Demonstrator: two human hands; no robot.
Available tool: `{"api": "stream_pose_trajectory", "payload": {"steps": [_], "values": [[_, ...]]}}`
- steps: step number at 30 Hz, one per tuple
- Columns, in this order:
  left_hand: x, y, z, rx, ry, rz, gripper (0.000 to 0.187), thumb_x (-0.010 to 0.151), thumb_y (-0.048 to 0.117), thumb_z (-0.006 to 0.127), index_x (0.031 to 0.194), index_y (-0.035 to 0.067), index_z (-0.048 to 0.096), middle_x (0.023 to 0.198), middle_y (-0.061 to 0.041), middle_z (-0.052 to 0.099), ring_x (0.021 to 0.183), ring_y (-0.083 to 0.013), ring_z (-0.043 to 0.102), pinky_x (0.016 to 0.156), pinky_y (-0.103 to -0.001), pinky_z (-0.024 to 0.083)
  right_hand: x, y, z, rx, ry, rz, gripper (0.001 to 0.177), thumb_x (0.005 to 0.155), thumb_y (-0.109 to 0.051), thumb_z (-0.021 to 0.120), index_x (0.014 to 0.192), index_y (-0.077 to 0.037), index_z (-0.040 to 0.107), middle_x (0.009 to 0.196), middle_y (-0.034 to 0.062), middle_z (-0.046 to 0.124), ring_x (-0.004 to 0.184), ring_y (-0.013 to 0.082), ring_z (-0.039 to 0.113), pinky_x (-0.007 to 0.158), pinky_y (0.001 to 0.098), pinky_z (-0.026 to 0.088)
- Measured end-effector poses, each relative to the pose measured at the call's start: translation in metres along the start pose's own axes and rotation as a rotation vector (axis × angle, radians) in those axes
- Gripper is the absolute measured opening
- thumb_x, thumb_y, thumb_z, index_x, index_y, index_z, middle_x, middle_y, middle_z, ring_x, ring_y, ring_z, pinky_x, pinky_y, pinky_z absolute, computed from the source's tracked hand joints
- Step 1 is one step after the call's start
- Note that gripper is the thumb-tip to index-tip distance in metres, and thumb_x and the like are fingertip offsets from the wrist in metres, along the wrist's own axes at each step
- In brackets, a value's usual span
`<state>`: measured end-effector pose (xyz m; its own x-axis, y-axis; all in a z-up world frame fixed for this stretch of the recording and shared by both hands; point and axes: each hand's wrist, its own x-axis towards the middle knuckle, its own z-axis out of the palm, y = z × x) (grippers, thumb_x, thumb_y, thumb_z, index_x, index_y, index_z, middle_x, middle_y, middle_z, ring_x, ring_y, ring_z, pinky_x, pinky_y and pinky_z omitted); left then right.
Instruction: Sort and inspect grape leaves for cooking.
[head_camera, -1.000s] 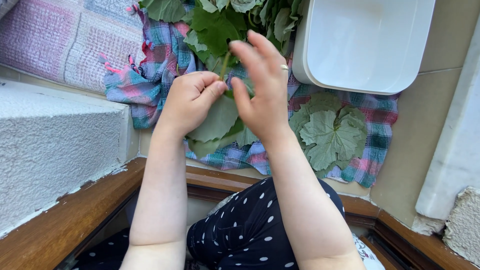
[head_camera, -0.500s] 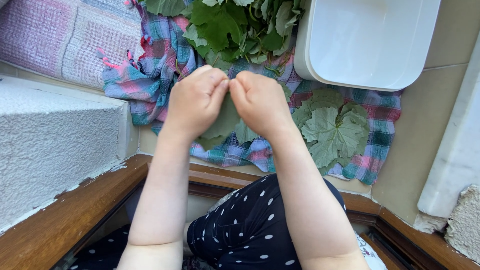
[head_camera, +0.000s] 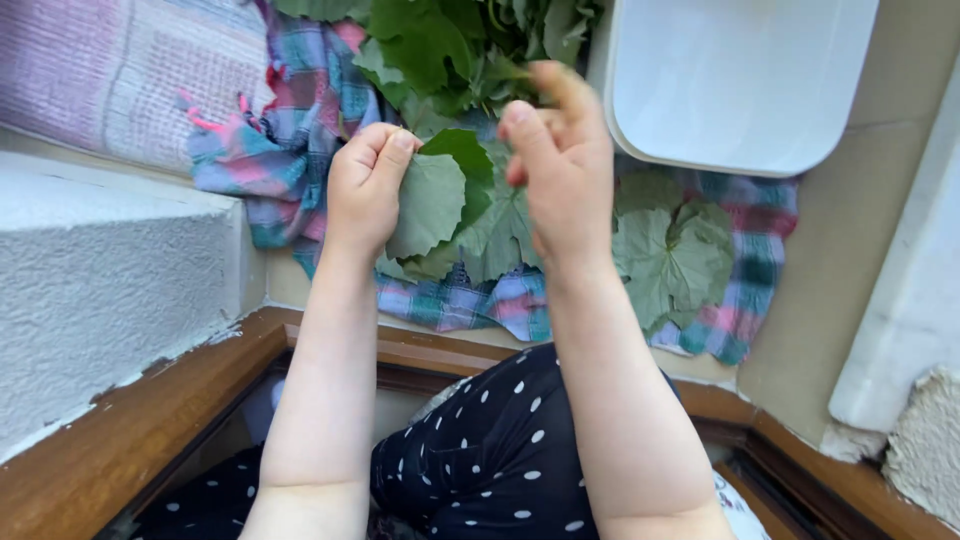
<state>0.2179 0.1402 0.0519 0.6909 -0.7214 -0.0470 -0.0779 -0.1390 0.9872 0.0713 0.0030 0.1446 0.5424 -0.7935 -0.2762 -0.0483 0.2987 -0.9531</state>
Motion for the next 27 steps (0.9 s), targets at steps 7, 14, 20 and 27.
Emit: {"api": "stream_pose_trajectory", "payload": {"steps": [7,14,20,27], "values": [[0.002,0.038,-0.012,-0.381,-0.034,-0.089,0.021,0.107,0.022,0.066,0.103,0.002,0.071,0.088,0.007,0.065,0.081,-0.0041,0.052,0.073,-0.02,0.044,-0.012,0.003,0.019,-0.294,0.006,-0.194,0.038,0.091,-0.023,0.078,0.121,-0.006,0.062,0.09,-0.0034,0.069,0.071,0.0032,0.062,0.064,0.0201,0.053],[-0.003,0.053,0.004,-0.047,0.185,0.105,0.023,0.107,0.022,0.068,0.108,-0.001,0.074,0.091,0.001,0.071,0.083,-0.0044,0.058,0.074,-0.021,0.048,-0.02,0.001,0.024,-0.623,-0.021,-0.345,0.044,0.087,-0.031,0.089,0.107,-0.004,0.061,0.083,0.0001,0.066,0.071,0.0047,0.06,0.065,0.0218,0.052],[-0.005,0.05,0.01,-0.086,0.2,0.158,0.023,0.107,0.021,0.069,0.109,-0.001,0.074,0.094,-0.001,0.072,0.086,-0.0053,0.061,0.078,-0.022,0.05,-0.01,0.019,0.02,-0.624,-0.111,-0.256,0.043,0.087,-0.028,0.087,0.114,-0.003,0.066,0.092,0.0015,0.069,0.079,0.0053,0.062,0.07,0.0243,0.054],[0.007,0.039,-0.007,-0.138,0.164,0.135,0.025,0.11,0.024,0.066,0.107,0.001,0.075,0.09,0.002,0.069,0.084,-0.0053,0.06,0.076,-0.021,0.048,-0.001,0.035,0.01,0.077,-0.382,0.027,0.02,0.097,-0.01,0.075,0.113,0.0,0.068,0.102,0.0006,0.07,0.09,0.007,0.062,0.082,0.0257,0.053]]}}
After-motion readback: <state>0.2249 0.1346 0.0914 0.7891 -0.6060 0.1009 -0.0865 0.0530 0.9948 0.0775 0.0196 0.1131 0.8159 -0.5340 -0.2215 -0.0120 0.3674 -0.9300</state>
